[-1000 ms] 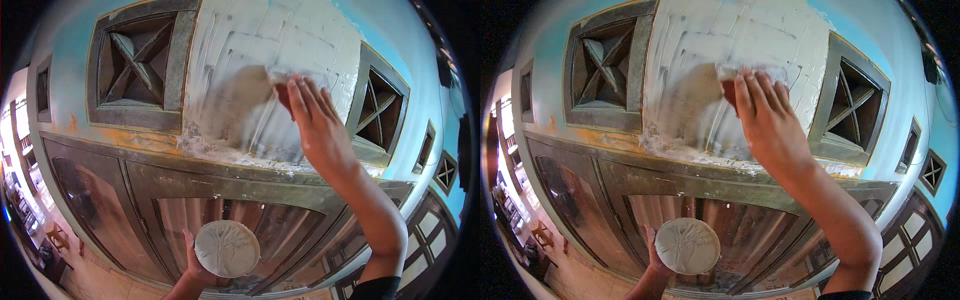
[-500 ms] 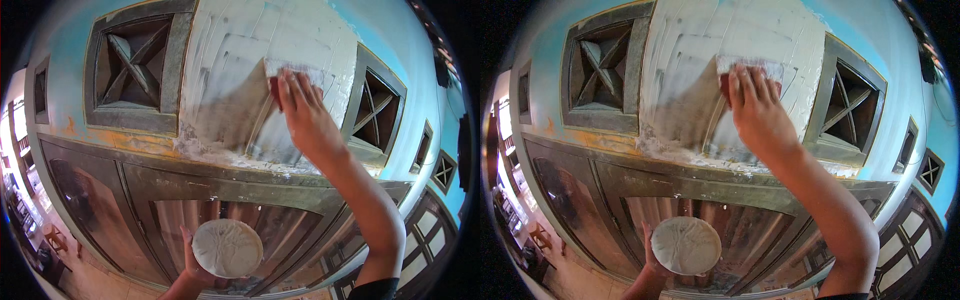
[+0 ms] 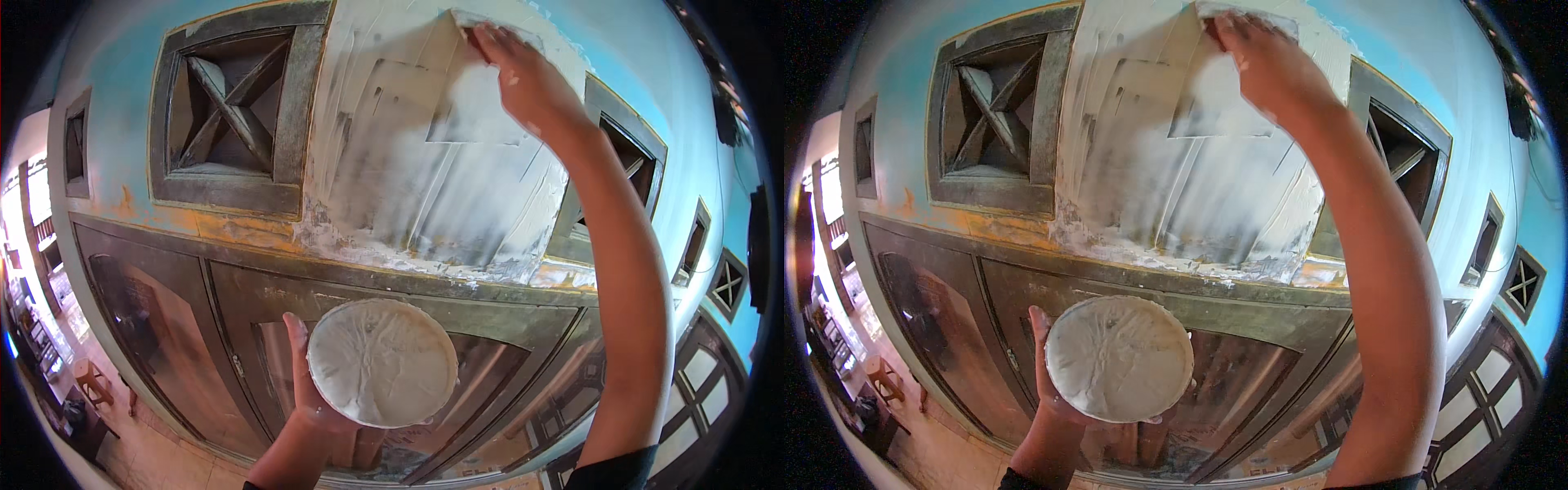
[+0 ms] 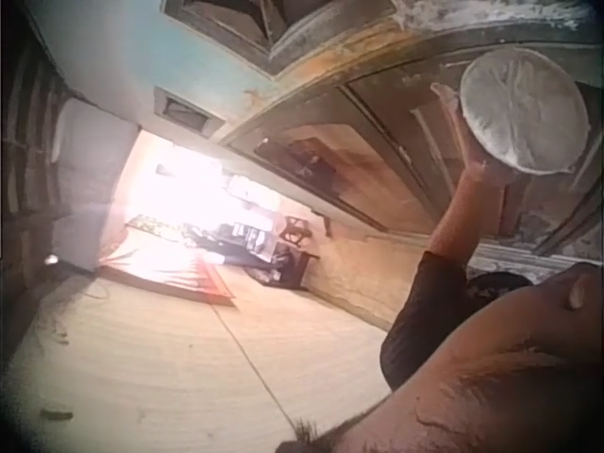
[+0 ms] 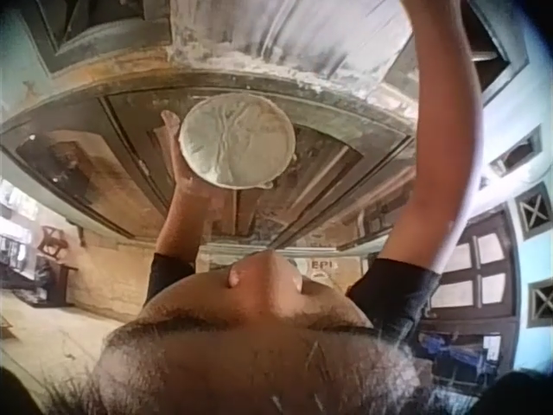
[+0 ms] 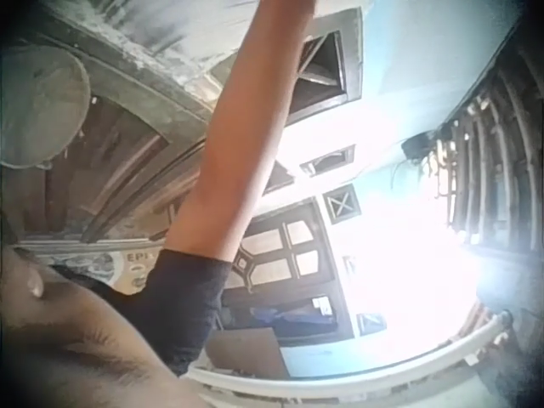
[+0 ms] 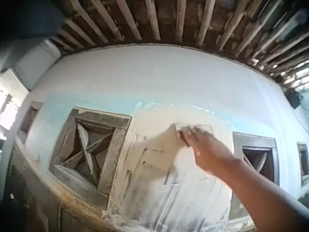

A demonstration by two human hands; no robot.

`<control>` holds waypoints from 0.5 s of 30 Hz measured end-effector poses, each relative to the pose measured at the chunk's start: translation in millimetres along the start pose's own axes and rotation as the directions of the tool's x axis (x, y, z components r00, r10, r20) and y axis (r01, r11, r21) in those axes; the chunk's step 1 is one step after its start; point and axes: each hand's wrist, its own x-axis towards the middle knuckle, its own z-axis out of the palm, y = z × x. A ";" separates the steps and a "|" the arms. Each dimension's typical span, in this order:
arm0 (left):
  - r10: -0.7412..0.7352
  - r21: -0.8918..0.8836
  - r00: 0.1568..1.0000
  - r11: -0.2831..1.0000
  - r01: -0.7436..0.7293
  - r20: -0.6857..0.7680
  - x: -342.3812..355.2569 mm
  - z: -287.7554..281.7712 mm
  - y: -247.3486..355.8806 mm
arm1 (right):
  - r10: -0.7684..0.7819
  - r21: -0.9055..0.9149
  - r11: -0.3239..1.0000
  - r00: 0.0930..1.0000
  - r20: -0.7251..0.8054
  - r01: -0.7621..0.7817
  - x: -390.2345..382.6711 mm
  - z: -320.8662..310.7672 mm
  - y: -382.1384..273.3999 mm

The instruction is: Applying wall putty to a wall surface using a scraper tool.

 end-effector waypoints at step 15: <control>0.166 0.151 0.986 0.974 -0.168 0.025 -18.5 8.0 8.7 | -0.076 0.105 0.991 0.996 -0.037 0.080 -50.6 -26.2 -45.1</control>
